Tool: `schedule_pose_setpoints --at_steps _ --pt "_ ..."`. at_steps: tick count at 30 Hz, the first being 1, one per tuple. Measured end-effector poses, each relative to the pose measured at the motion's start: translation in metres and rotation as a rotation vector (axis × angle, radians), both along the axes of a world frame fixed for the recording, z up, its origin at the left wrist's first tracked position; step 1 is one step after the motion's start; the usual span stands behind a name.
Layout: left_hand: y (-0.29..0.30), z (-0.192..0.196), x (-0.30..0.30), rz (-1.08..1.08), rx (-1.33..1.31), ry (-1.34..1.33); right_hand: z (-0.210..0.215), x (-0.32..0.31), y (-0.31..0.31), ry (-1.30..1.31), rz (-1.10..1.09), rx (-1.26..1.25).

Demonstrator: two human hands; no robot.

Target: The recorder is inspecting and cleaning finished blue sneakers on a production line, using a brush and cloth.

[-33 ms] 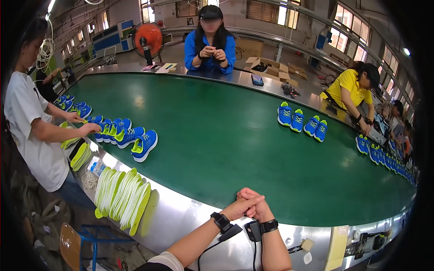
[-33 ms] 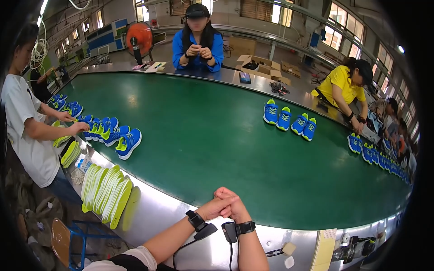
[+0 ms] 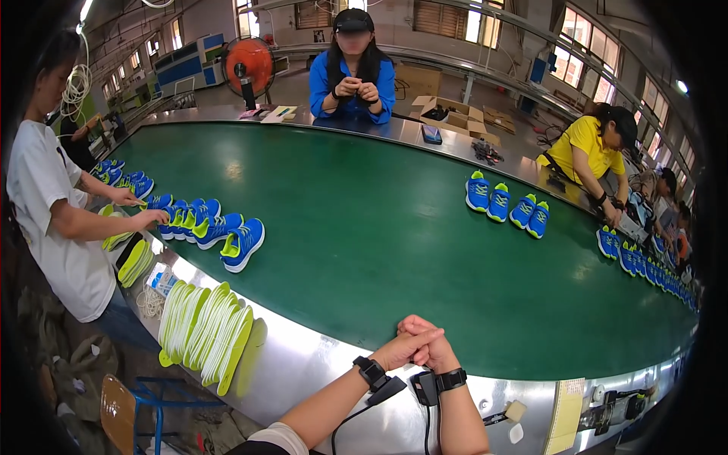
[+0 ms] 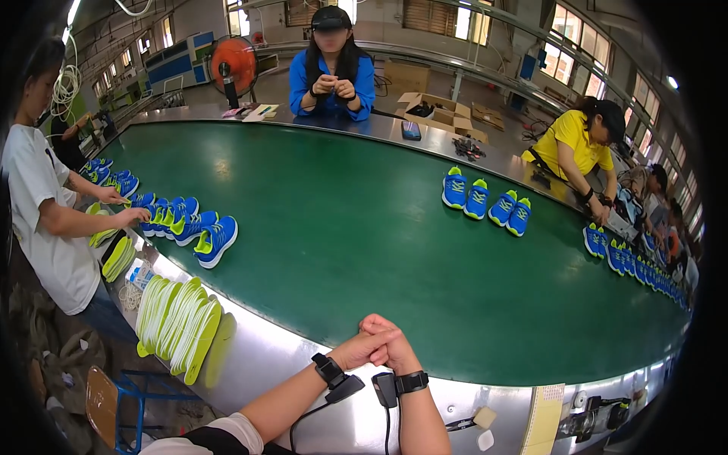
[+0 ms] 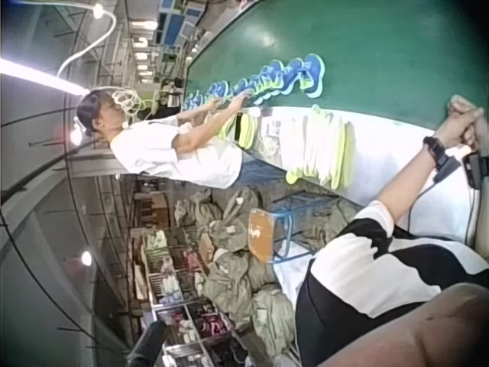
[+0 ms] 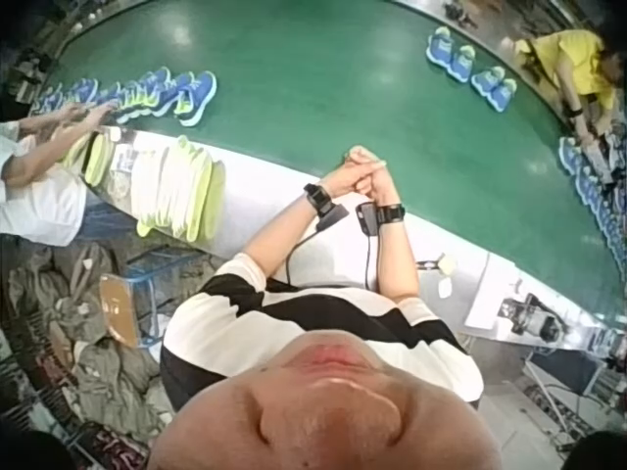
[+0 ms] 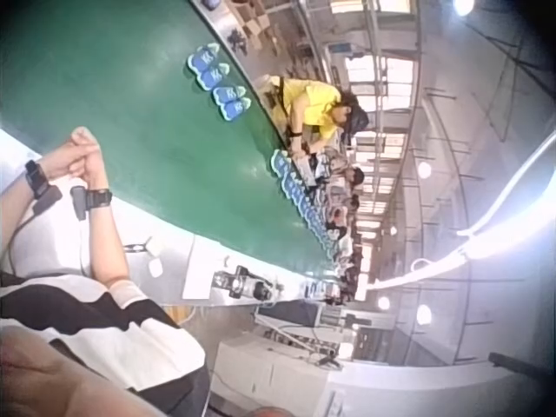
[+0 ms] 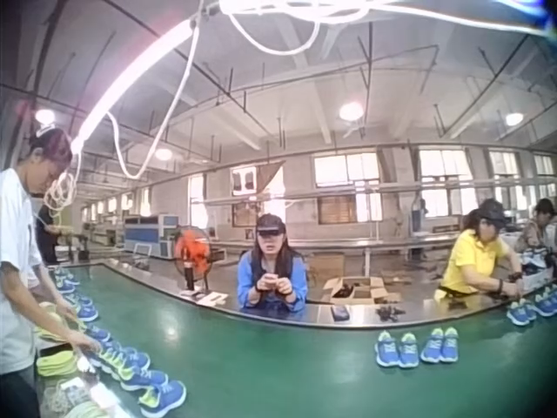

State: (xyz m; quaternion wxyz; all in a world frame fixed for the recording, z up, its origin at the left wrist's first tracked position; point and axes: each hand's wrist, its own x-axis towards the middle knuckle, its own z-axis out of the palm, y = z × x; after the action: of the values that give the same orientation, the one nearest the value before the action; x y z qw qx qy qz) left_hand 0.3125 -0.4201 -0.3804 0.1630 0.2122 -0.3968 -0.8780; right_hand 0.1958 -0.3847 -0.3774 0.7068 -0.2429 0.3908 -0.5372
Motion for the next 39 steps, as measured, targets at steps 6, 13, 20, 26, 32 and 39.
schedule_pose_setpoints --at_steps 6,13,20,26,32,39 --pt "-0.002 0.024 0.002 0.016 -0.197 -0.055 -0.002 0.001 -0.002 0.08 -0.141 -0.097" --pt "-0.005 0.022 0.014 0.061 -0.267 -0.095 0.042 0.02 -0.001 0.054 -0.002 -0.053" --pt "-0.012 0.005 0.018 -0.021 -0.301 -0.088 0.017 0.021 -0.012 0.004 -0.042 -0.106" --pt "-0.017 0.01 0.03 -0.018 -0.282 -0.1 0.023 0.032 -0.01 0.032 -0.047 -0.103" --pt "-0.041 0.062 0.053 0.253 -0.652 -0.213 0.011 0.029 -0.015 0.165 -0.176 -0.262" --pt "-0.157 0.075 0.172 0.573 -1.466 -1.061 0.021 0.043 -0.021 0.27 -0.179 -0.174"
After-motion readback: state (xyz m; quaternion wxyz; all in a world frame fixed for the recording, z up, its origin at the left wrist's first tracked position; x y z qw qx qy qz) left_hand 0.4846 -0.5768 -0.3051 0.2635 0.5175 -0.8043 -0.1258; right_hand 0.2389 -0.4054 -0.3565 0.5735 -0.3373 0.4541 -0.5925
